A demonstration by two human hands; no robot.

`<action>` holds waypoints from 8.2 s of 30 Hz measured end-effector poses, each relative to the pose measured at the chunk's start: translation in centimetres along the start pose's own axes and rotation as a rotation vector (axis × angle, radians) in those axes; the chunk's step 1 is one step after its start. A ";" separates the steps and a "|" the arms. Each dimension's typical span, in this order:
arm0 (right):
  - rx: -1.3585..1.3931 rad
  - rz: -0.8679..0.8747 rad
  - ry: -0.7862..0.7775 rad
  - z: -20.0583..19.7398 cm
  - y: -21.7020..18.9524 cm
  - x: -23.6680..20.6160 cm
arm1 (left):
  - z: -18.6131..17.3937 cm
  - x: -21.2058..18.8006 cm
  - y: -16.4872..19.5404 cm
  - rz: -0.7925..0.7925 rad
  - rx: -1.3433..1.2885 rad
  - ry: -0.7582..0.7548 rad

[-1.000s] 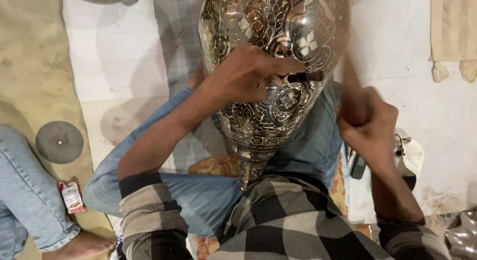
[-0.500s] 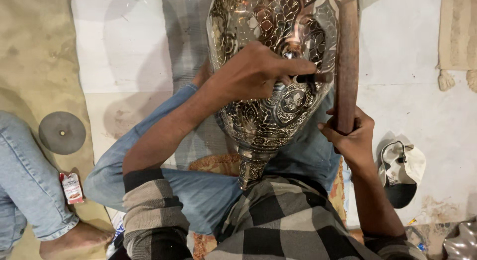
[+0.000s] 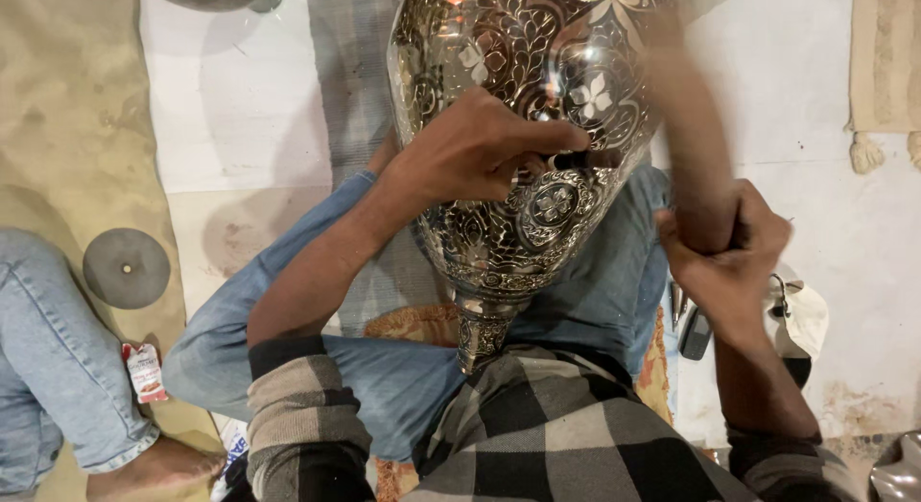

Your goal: The person sits cross-legged on the floor holding a large engraved brass vase between their legs. They hold a small punch against the vase's floral pattern with one hand and strike it with a wooden mallet held in the other hand, chasing the decoration across the vase surface.

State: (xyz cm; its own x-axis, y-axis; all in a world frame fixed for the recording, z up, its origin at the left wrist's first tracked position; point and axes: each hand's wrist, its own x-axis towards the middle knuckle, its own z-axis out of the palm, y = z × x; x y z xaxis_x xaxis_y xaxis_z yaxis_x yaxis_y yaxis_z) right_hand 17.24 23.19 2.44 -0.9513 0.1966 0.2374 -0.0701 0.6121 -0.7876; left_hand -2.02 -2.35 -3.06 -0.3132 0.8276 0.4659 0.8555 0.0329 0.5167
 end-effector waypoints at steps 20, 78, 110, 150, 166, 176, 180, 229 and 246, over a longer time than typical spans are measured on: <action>0.145 0.127 0.059 1.2 1.9 -1.0 | -1.9 1.2 1.1 0.007 -0.060 0.003; 0.246 0.014 0.424 7.9 2.6 -6.5 | -2.1 5.5 0.7 0.175 -0.040 -0.361; 0.490 0.030 0.355 6.4 4.2 -4.7 | -1.2 5.1 0.2 0.129 -0.085 -0.284; 0.377 -0.044 0.311 6.6 5.5 -4.5 | -1.2 6.4 0.1 0.176 -0.081 -0.344; -0.020 0.040 0.331 6.9 4.9 -5.3 | -2.1 7.4 1.3 0.125 -0.060 -0.412; 0.193 0.542 0.084 6.2 6.9 -8.3 | -1.3 3.8 0.3 -0.026 -0.250 0.039; 0.284 0.842 -0.004 5.3 7.5 -8.9 | -0.5 1.6 1.0 -0.199 -0.575 0.450; -0.109 0.087 -0.533 -3.7 1.0 10.2 | 1.9 -0.1 3.2 -0.305 -0.229 0.504; -0.509 -0.141 -0.692 -5.9 -4.8 12.7 | 2.2 0.3 2.3 -0.350 -0.323 0.469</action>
State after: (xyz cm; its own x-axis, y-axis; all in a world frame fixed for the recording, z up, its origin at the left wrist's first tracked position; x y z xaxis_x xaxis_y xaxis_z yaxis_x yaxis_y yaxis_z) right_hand 7.28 27.29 12.57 -0.9241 -0.3155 -0.2157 -0.2154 0.8961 -0.3880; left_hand 0.80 -0.80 -3.29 -0.7585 0.4645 0.4571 0.5272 0.0250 0.8494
